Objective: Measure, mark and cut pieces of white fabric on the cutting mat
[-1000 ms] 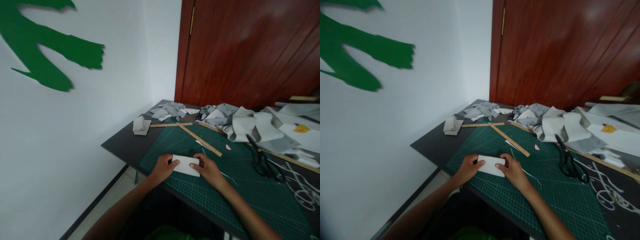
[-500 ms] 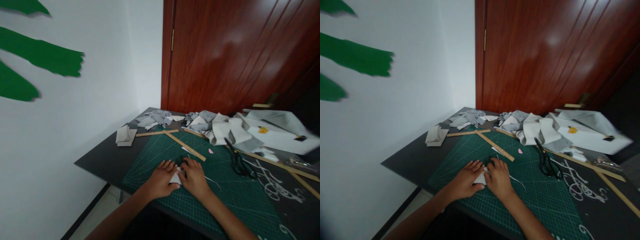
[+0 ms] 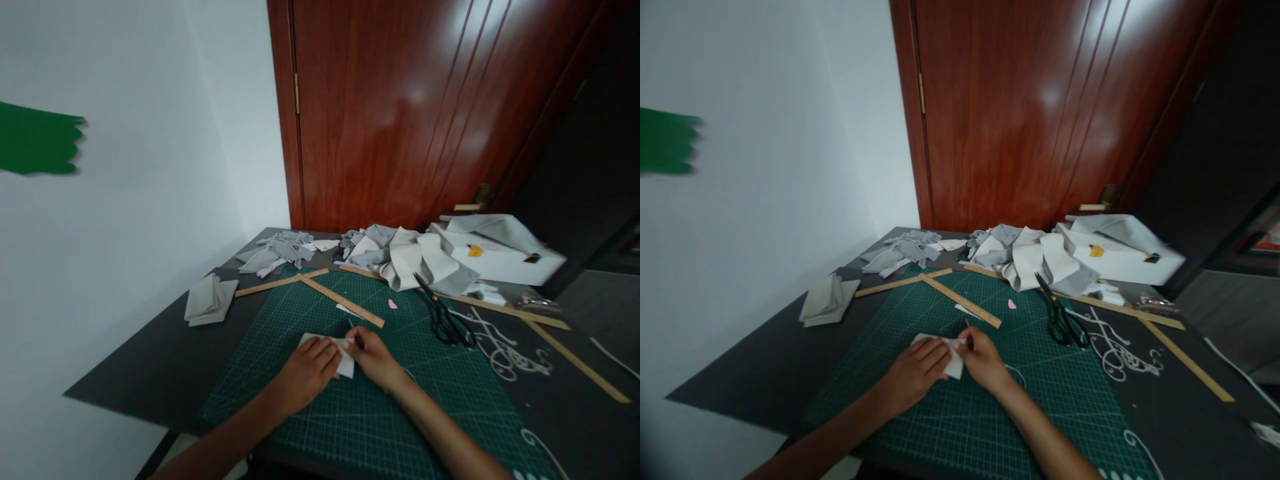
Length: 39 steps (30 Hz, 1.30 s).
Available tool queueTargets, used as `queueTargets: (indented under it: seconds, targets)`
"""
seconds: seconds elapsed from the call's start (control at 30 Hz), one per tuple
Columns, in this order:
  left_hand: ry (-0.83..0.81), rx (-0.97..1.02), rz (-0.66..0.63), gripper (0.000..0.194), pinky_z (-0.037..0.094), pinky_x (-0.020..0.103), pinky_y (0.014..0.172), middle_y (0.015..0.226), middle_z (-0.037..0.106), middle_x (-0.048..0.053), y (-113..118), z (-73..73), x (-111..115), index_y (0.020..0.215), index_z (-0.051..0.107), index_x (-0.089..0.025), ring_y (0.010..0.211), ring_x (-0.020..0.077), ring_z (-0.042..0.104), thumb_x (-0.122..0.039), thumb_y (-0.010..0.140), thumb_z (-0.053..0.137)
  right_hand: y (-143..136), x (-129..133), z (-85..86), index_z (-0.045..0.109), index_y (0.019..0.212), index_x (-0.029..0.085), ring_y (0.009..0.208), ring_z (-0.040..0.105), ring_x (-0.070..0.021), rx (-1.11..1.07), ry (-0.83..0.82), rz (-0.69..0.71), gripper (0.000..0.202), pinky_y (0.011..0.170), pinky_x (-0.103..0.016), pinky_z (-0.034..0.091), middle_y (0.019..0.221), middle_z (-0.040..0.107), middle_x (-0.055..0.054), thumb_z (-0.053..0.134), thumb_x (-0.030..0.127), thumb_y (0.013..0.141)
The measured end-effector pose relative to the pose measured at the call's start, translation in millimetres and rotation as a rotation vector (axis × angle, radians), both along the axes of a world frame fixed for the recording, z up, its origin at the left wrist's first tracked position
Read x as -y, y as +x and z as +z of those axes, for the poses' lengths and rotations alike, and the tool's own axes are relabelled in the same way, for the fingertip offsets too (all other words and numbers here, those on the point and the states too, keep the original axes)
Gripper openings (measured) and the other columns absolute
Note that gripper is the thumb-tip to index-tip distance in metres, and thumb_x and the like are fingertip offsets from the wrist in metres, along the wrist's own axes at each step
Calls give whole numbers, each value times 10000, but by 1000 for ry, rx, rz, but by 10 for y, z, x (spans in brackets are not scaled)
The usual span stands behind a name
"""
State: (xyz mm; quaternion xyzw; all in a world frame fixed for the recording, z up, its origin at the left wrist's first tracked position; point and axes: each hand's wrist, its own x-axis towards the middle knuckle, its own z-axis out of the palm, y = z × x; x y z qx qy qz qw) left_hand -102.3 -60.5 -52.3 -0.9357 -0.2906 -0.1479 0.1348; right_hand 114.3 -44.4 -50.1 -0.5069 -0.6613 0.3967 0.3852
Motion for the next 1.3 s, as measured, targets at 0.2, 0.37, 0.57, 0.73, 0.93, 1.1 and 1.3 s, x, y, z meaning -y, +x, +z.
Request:
queueTargets:
  seconds: [0.2,0.37,0.57,0.73,0.93,1.1,1.3]
  targets:
    - [-120,407,228,137,532,312,739,878,750,36,106,221,-478,968,703,-221,810,207,707,-281,997,583,193,-58,194,579,1033,226,589,566,-193,-180,-81,-53,467,531,-292,445,710,585,0,484,674,938]
    - [24,923,771,290,515,326,775,965,723,82,-402,571,-1167,1066,630,-186,869,223,677,-279,1057,355,357,-161,241,648,1030,199,604,572,-205,-234,12,-288,579,548,-313,456,688,595,-2,665,726,794]
    - [211,1063,1116,300,469,330,917,1090,692,128,-1583,897,-1308,1151,600,-139,1030,240,627,-288,1034,366,515,-326,43,672,1002,187,683,645,-236,-208,70,-408,558,652,-357,525,749,683,-37,715,683,752]
    - [125,993,1346,315,469,387,880,1053,693,125,-2139,965,-1159,1174,646,-156,997,280,618,-315,983,452,695,-462,-60,682,993,175,748,678,-254,-66,214,-523,457,685,-366,539,853,732,-90,651,607,848]
    - [-119,805,1586,452,456,563,906,1280,628,225,-2210,832,-1233,1266,640,-126,1159,410,553,-321,873,531,1088,-592,22,688,1010,165,918,649,-305,241,453,-709,392,834,-436,517,955,716,-149,505,508,966]
    - [-235,594,1623,492,495,499,851,1344,616,217,-2172,878,-1229,1345,637,-175,1138,383,588,-361,927,455,1364,-625,2,725,1171,172,1173,546,-393,751,481,-898,352,962,-522,387,1348,592,-227,461,338,1007]
    - [144,573,1533,591,484,541,931,1405,578,288,-1912,813,-1231,1342,576,-65,1264,432,547,-521,1002,416,1481,-659,-112,660,1316,129,1101,568,-395,993,419,-935,398,908,-500,402,1320,584,-261,489,328,1016]
